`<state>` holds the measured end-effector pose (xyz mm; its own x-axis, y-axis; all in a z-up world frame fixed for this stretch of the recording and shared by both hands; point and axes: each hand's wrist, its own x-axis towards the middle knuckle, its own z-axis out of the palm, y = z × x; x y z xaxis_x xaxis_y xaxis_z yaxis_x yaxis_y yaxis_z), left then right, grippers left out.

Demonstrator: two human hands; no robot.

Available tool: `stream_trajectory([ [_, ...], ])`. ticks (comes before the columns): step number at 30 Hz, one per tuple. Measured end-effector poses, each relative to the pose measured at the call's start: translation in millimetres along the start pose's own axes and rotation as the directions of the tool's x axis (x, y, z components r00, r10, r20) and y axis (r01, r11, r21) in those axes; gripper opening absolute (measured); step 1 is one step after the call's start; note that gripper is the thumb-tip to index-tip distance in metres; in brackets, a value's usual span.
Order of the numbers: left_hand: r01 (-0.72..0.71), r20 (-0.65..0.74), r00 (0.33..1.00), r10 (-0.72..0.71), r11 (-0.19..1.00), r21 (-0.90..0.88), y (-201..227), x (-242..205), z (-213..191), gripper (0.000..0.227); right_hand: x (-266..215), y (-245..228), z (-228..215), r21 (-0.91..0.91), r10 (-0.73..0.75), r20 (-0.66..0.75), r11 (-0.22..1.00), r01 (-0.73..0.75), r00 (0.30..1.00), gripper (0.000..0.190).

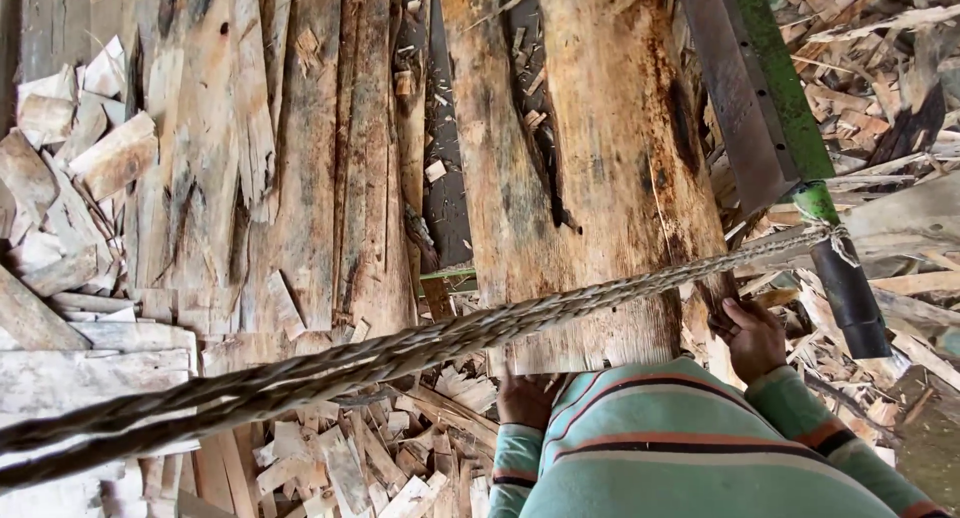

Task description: Cutting large pieces of wood veneer or bark using a manual guillotine wood cutter.

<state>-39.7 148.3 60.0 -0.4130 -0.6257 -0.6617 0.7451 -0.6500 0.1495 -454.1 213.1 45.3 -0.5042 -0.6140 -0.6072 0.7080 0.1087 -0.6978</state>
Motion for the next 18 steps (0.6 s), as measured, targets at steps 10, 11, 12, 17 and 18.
stream_trajectory([
  [10,-0.371,0.224,0.928,0.296,0.715,0.592,117,47,15,0.067,-3,-35,6,-0.317,-0.022,0.170,0.945,0.076,0.985,0.035],
  [11,-0.464,0.443,0.873,0.206,0.630,0.622,122,57,22,0.066,-9,-39,8,-0.374,0.042,0.065,0.927,-0.015,0.997,0.037],
  [12,-0.460,0.438,0.875,0.205,0.633,0.623,128,72,4,0.066,-9,-39,6,-0.377,0.047,0.062,0.926,-0.020,0.997,0.037],
  [17,-0.317,0.213,0.939,0.271,0.438,0.841,143,113,-35,0.069,-12,-48,13,-0.342,0.000,0.072,0.939,0.024,0.997,0.040],
  [18,-0.317,0.217,0.939,0.266,0.434,0.843,143,114,-38,0.069,-13,-50,13,-0.336,-0.004,0.068,0.941,0.027,0.998,0.040],
])
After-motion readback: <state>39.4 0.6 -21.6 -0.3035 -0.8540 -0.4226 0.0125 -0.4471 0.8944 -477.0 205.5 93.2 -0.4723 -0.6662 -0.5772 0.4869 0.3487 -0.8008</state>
